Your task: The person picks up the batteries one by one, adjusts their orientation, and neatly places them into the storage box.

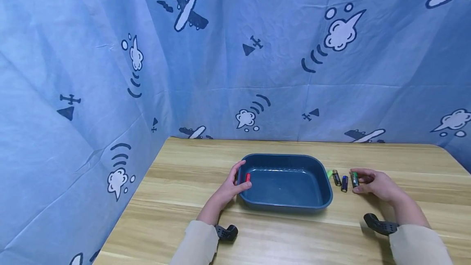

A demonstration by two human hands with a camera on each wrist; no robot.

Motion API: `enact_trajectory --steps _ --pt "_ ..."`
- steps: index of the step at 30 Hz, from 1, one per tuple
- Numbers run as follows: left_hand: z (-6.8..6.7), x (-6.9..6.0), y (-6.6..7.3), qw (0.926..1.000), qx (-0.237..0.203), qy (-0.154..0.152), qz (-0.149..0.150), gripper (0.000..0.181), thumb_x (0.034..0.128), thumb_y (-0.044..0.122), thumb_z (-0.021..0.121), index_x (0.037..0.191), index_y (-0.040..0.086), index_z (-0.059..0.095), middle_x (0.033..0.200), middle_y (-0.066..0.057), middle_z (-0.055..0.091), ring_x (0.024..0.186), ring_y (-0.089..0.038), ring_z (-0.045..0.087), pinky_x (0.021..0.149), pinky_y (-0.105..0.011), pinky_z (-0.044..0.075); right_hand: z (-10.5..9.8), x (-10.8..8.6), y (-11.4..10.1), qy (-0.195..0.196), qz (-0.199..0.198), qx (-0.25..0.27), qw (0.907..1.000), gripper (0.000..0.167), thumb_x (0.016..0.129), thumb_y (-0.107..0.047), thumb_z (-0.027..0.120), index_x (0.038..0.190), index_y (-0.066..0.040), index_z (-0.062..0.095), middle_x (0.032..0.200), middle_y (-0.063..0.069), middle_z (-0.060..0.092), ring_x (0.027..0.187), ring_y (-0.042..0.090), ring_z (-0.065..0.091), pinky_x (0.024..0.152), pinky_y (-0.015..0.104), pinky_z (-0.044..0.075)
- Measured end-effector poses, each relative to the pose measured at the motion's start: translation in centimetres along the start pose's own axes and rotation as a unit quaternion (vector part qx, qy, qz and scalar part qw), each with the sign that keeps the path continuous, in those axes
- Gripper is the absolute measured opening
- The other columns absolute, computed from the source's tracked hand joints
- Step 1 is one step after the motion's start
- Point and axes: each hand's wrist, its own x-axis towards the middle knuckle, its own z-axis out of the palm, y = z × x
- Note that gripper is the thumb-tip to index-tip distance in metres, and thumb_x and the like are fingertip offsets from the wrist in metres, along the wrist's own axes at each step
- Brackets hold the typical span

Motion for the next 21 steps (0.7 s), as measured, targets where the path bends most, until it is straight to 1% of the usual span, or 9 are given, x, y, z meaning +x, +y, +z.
enact_trajectory --steps 2,5,9,11,13,17,19,21 --pt "0.0 0.0 0.0 1.0000 0.001 0.000 0.001 0.066 0.0888 0.018 0.061 0.144 0.029 0.026 0.152 -0.010 0.016 0.136 -0.034 0.020 0.105 -0.053 0.025 -0.3 -0.1 0.2 0.008 0.009 0.018 0.9998 0.081 0.068 -0.020 0.081 0.133 0.009 0.040 0.105 0.018 0.055 0.086 0.017 0.049 0.067 0.027 0.045" --pt "0.0 0.1 0.0 1.0000 0.003 0.001 -0.002 0.066 0.0886 0.019 0.062 0.144 0.029 0.027 0.151 -0.010 0.017 0.136 -0.033 0.021 0.106 -0.052 0.024 -0.6 -0.3 0.6 0.012 0.025 0.062 0.9977 0.082 0.067 -0.013 0.081 0.133 0.010 0.038 0.106 0.016 0.057 0.083 0.010 0.052 0.066 0.025 0.049" --pt "0.1 0.3 -0.1 1.0000 0.005 -0.001 -0.007 0.066 0.0886 0.021 0.062 0.144 0.031 0.026 0.151 -0.009 0.017 0.136 -0.032 0.019 0.106 -0.052 0.023 -1.0 -0.5 0.9 0.000 0.038 0.125 0.9914 0.082 0.066 -0.005 0.079 0.134 0.011 0.036 0.103 0.008 0.062 0.082 0.003 0.056 0.068 0.025 0.051" --pt "0.2 0.3 0.0 1.0000 0.002 -0.003 -0.008 0.067 0.0884 0.022 0.063 0.144 0.030 0.026 0.152 -0.010 0.016 0.136 -0.033 0.019 0.106 -0.053 0.024 -1.2 -0.6 0.9 -0.004 0.038 0.148 0.9882 0.082 0.067 -0.004 0.079 0.134 0.011 0.036 0.104 0.007 0.064 0.082 0.001 0.057 0.070 0.024 0.051" --pt "0.3 0.0 0.5 1.0000 -0.001 -0.007 -0.007 0.069 0.0878 0.022 0.064 0.145 0.027 0.026 0.151 -0.013 0.015 0.136 -0.035 0.019 0.105 -0.054 0.025 -1.3 -0.6 0.7 -0.002 0.037 0.152 0.9876 0.081 0.066 -0.004 0.079 0.134 0.009 0.038 0.106 0.006 0.064 0.082 -0.001 0.057 0.072 0.021 0.051" --pt "0.3 -0.8 1.8 0.9999 -0.005 -0.015 -0.005 0.071 0.0865 0.024 0.065 0.145 0.021 0.025 0.151 -0.017 0.014 0.135 -0.040 0.020 0.104 -0.054 0.027 -1.7 -0.9 0.0 0.005 0.029 0.125 0.9917 0.077 0.066 -0.006 0.080 0.133 0.003 0.043 0.109 0.010 0.059 0.083 0.001 0.054 0.072 0.019 0.049" --pt "0.4 -1.1 2.5 0.9998 -0.005 -0.018 -0.003 0.071 0.0868 0.024 0.065 0.145 0.019 0.025 0.151 -0.018 0.014 0.134 -0.040 0.021 0.103 -0.054 0.028 -2.0 -0.9 -0.6 0.006 0.034 0.118 0.9924 0.076 0.066 -0.006 0.080 0.134 0.000 0.046 0.108 0.010 0.058 0.085 0.004 0.053 0.072 0.022 0.050" --pt "0.4 -1.3 2.6 0.9998 -0.009 -0.019 -0.006 0.070 0.0878 0.022 0.064 0.146 0.019 0.024 0.151 -0.018 0.014 0.134 -0.039 0.022 0.103 -0.052 0.029 -2.3 -0.9 -1.3 0.002 0.035 0.114 0.9928 0.076 0.066 -0.006 0.080 0.134 -0.001 0.046 0.109 0.011 0.058 0.087 0.007 0.053 0.072 0.025 0.050"
